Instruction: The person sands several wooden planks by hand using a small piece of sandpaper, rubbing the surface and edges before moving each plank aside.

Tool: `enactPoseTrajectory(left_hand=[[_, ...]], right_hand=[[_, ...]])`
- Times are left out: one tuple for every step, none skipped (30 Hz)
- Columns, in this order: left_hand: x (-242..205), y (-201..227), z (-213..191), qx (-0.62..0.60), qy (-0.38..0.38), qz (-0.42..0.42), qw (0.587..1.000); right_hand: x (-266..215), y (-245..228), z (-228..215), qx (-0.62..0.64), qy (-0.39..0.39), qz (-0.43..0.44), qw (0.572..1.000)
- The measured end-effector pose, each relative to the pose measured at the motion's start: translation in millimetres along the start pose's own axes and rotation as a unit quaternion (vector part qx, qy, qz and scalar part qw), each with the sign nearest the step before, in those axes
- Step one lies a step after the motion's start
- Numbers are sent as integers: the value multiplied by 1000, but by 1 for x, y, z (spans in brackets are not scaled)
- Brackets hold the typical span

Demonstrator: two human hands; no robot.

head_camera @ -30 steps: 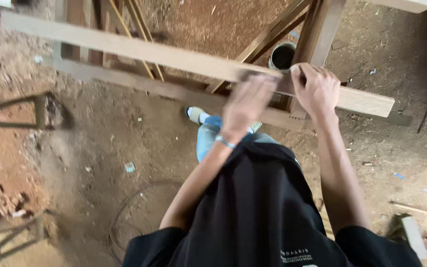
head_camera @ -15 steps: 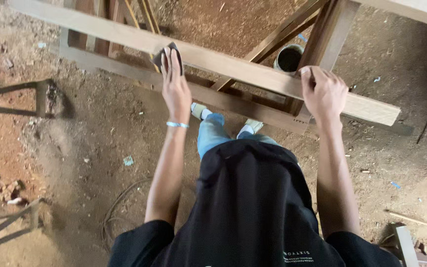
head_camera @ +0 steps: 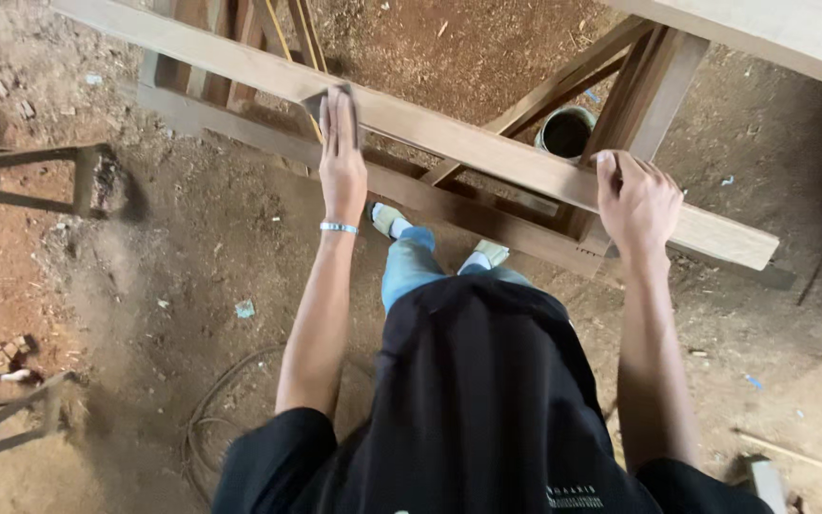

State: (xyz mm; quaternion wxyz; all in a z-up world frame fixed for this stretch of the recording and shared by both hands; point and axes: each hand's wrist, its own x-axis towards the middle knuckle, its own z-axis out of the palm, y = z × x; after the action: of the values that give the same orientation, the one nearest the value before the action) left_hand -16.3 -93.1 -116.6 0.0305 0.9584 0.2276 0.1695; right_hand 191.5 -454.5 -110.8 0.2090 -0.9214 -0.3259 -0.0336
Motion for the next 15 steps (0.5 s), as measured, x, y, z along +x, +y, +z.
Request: enactPoseTrajectory(left_hand=[[-7,4,9,-94,-43,-56,993],[-12,9,17,-188,-87,-110,972],[-24,29,25,-188,-60,-60,978],[-39,67,36,-188,-34,-10,982],[-43,98,46,-215,33,82,973],[-58,120,44,-204,13,129,970],[-62,135,42,-194,1,179,964],[-51,128,40,-161,24,196,967],[-51,113,30,-132,39,203,969],[-48,94,19,-103,53,211,971],[-36,68,10,-27,-20,144,989],[-30,48,-1,-80,-17,13,997],[-14,28,-10,-134,-5,-112,985],[1,6,-21,-132,34,-106,985],[-1,-3,-31,-132,62,-110,983]], right_hand=[[-4,1,-2,-18,17,-13,1000],[-10,1,-6,-35,35,-25,998],[-4,-5,-6,-49,62,-39,996],[7,-9,-7,-29,30,-13,999],[6,-11,-11,-8,-12,20,1000],[4,-14,-14,13,-55,52,997],[7,-15,-16,14,-29,33,999],[8,-17,-16,14,-4,13,1000],[1,-19,-21,14,9,-7,1000],[0,-18,-25,16,3,-6,1000],[3,-18,-24,22,-2,-6,1000],[2,-19,-24,29,-6,-6,1000],[7,-21,-22,23,2,-7,1000],[10,-23,-21,16,10,-9,1000],[3,-22,-23,8,4,-12,1000]])
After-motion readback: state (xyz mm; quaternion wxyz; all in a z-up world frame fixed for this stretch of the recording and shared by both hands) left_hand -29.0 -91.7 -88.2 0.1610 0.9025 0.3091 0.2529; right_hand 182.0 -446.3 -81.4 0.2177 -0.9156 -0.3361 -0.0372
